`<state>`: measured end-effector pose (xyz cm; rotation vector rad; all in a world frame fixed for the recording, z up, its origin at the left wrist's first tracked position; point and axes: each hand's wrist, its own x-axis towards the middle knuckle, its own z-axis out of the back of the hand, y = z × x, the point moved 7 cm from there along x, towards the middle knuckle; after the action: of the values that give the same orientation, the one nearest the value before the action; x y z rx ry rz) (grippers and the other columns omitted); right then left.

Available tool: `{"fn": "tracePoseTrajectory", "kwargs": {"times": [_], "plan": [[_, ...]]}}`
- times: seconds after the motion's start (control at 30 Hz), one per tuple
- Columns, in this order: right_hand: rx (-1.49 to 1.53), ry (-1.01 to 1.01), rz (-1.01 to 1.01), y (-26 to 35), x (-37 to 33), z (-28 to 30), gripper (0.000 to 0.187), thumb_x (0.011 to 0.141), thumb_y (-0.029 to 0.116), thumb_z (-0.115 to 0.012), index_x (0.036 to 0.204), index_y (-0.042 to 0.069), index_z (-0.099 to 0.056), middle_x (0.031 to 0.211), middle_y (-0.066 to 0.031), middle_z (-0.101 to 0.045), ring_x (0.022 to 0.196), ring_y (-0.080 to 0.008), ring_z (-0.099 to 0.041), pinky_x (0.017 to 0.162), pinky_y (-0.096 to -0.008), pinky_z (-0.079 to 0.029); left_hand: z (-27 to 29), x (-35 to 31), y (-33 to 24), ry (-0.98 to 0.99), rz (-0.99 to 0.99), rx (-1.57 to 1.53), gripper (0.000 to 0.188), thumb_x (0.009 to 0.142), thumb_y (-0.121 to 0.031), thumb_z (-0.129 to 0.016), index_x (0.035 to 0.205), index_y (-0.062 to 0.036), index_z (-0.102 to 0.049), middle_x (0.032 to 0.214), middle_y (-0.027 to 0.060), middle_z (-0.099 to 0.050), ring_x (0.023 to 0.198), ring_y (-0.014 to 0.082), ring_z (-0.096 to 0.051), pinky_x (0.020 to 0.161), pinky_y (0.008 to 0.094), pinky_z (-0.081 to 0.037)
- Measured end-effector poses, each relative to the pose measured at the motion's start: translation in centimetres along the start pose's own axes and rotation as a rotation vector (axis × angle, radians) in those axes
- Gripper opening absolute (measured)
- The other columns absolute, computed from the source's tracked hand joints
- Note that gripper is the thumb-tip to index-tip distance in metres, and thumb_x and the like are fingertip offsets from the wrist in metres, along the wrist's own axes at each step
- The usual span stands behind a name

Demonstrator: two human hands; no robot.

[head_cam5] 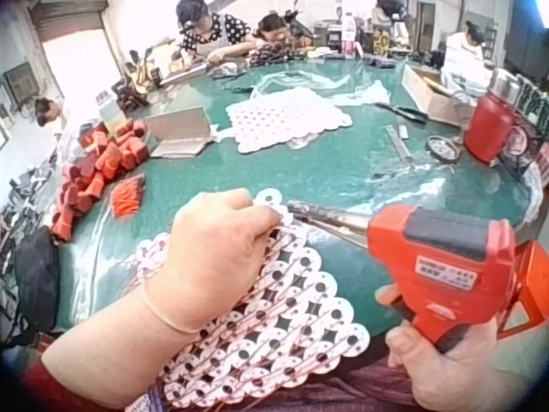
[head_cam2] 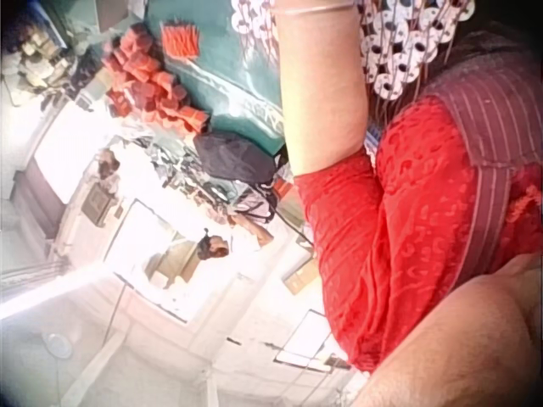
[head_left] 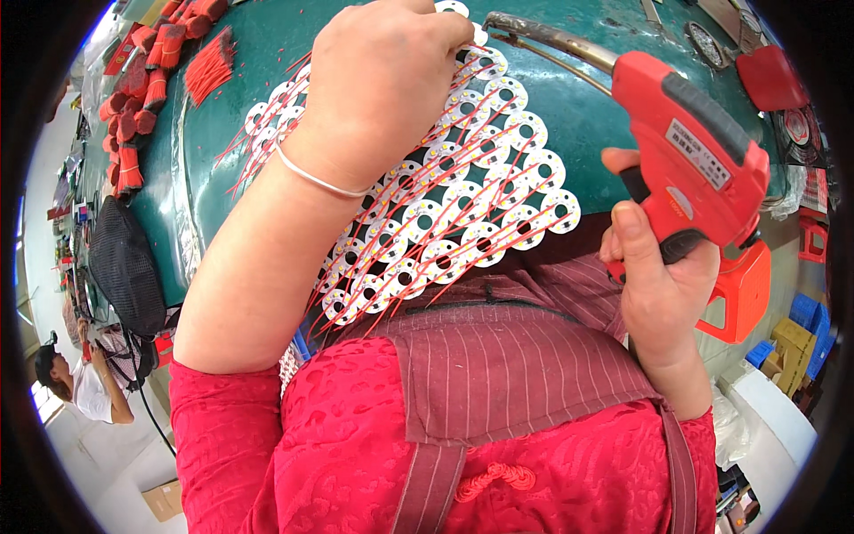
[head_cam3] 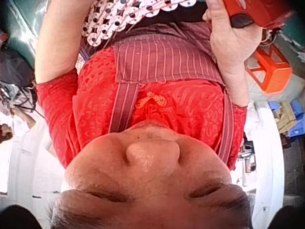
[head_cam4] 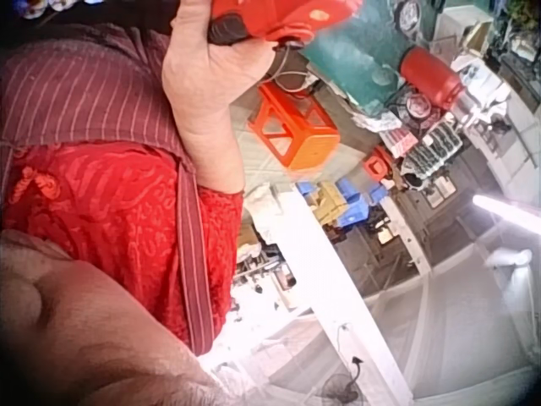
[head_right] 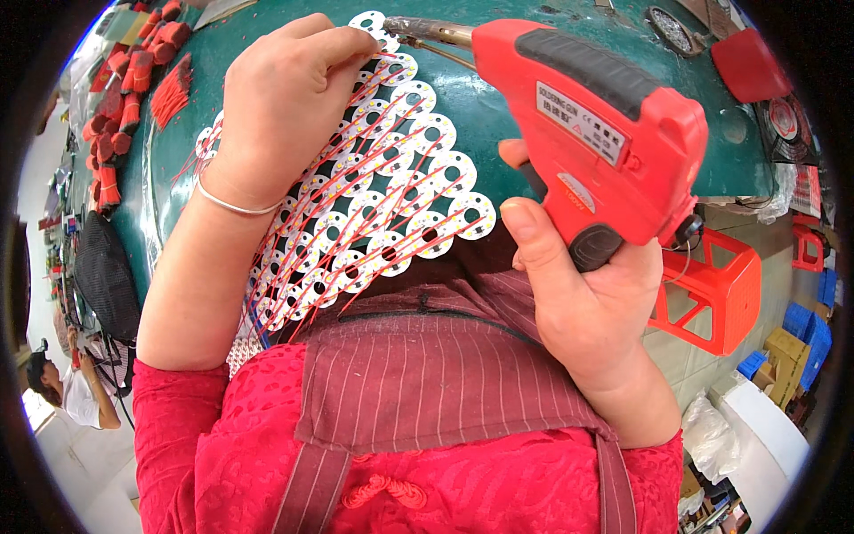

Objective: The person attaches wires to a panel of LED circuit boards by picking wires from a bundle and soldering them in place using a soldering gun.

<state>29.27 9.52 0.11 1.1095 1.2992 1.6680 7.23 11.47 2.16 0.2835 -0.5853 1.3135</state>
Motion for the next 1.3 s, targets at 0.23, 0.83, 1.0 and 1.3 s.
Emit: {"fn": "tracePoseTrajectory", "kwargs": {"times": [0.23, 0.83, 1.0, 1.3], "plan": [[-0.031, 0.017, -0.03, -0.38, 0.05, 0.02, 0.023, 0.095, 0.005, -0.062, 0.115, -0.003, -0.055, 0.112, -0.0149, -0.062, 0.063, -0.0084, -0.053, 0.054, -0.0247, -0.048, -0.17, -0.03, 0.48, 0.014, 0.064, -0.074, 0.012, 0.082, -0.007, -0.068, 0.091, -0.0109, -0.075, 0.077, 0.0074, -0.064, 0.072, 0.028, -0.064, 0.064, 0.0353, -0.05], [-0.128, 0.071, -0.03, -0.44, 0.24, -0.35, 0.02, 0.094, 0.002, -0.062, 0.111, -0.003, -0.056, 0.107, -0.014, -0.063, 0.063, -0.0081, -0.053, 0.053, -0.0244, -0.047, 0.41, 0.32, 0.06, -0.019, -0.013, -0.029, 0.004, 0.077, -0.009, -0.067, 0.077, -0.0083, -0.072, 0.072, 0.0104, -0.061, 0.073, 0.0321, -0.063, 0.067, 0.0425, -0.051], [-0.13, 0.032, -0.004, -0.21, 0.21, -0.61, 0.019, 0.094, 0.002, -0.062, 0.111, -0.004, -0.056, 0.107, -0.0133, -0.063, 0.063, -0.0082, -0.054, 0.053, -0.0244, -0.047, 0.3, 0.32, 0.15, -0.015, -0.007, -0.018, 0.004, 0.077, -0.009, -0.067, 0.076, -0.0084, -0.071, 0.072, 0.0102, -0.061, 0.073, 0.032, -0.062, 0.067, 0.0426, -0.05], [-0.06, -0.026, -0.016, 0.12, 0.43, -0.23, 0.009, 0.094, 0.002, -0.061, 0.101, -0.002, -0.058, 0.122, -0.0205, -0.062, 0.062, -0.0067, -0.052, 0.054, -0.0226, -0.047, 0.29, 0.27, 0.1, -0.021, 0.008, -0.012, 0.005, 0.078, -0.009, -0.066, 0.075, -0.0085, -0.07, 0.072, 0.0102, -0.06, 0.073, 0.0325, -0.062, 0.067, 0.0428, -0.05]]}}
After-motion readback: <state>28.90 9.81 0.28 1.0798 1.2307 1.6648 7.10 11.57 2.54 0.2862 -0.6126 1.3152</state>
